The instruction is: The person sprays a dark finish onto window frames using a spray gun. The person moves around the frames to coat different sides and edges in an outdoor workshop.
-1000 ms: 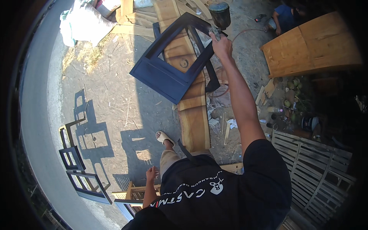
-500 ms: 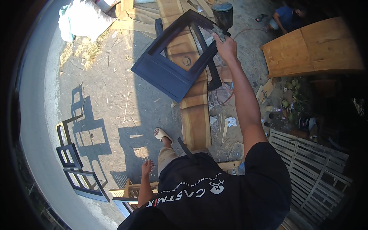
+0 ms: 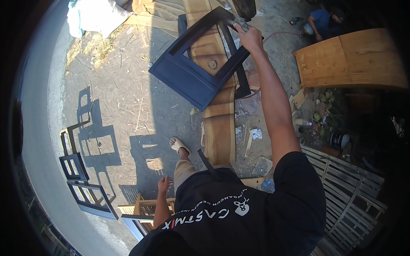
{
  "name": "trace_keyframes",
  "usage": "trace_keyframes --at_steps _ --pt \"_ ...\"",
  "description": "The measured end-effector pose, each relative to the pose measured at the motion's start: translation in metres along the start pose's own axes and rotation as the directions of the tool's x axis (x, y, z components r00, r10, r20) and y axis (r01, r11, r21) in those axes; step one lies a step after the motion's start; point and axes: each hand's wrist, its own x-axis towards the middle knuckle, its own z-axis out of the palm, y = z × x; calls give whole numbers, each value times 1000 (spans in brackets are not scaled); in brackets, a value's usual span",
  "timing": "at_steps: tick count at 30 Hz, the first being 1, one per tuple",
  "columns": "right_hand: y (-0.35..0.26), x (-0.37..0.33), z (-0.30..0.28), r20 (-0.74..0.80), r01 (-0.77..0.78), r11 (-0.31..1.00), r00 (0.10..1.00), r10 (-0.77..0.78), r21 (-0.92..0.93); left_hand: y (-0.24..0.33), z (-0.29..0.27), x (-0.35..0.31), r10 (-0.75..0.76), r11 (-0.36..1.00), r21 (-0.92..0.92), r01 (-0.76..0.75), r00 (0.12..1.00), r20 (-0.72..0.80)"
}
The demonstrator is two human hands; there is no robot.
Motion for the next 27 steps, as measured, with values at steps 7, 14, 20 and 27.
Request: trace_keyframes --at_steps 7,14,20,27 --pt "31 -73 -52 -18 -138 986 990 137 -95 12 -12 13 35 999 17 -36 998 43" --pt "53 -47 -71 -161 -112 993 982 103 -48 19 -25 19 60 998 21 -62 997 54" --pt "25 10 -57 17 -99 990 995 97 105 20 -16 8 45 998 47 -46 999 26" --pt "19 100 -6 -53 67 997 996 -65 36 19 7 -23 15 1000 20 -14 1000 -14"
